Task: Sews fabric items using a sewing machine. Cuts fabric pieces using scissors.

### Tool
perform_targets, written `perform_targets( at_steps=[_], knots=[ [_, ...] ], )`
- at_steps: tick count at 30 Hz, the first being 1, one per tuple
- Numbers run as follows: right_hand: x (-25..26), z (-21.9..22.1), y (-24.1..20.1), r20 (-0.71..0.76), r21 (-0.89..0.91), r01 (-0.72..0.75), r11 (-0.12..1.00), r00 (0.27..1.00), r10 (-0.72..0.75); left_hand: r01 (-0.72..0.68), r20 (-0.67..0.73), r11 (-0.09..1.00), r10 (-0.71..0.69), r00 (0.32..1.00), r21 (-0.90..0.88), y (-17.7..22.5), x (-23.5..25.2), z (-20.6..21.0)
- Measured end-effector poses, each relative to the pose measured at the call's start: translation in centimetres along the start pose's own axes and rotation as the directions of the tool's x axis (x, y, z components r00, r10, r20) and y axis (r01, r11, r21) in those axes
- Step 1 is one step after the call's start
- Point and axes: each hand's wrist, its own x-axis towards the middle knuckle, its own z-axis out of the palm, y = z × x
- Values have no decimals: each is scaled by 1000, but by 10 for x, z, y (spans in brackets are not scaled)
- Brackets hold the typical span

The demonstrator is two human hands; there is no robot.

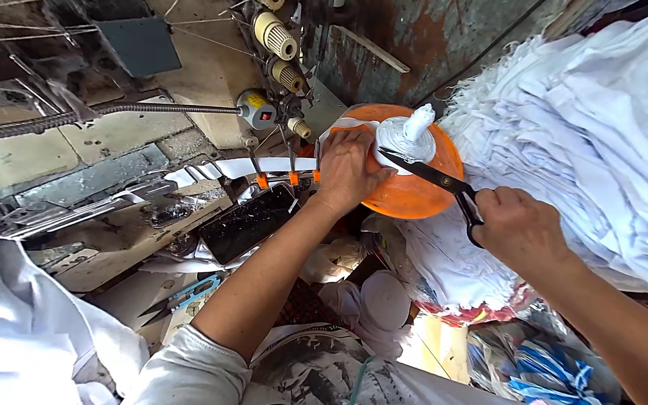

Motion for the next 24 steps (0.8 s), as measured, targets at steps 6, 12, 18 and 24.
perform_targets(
  at_steps=[6,12,18,24],
  knots=[
    [-3,-5,6,70,97,-105,990,993,98,7,7,1000,-7,1000,24,2,0,-1],
    [-9,-1,14,-31,13,-133,991,991,133,16,0,999,-16,1000,37,2,0,1],
    [-1,2,1,-41,-1,-80,997,996,80,16,-1,999,-16,1000,40,4,0,0],
    [9,-3,-12,4,-64,-84,994,996,84,14,10,999,-14,1000,38,3,0,0]
  ],
)
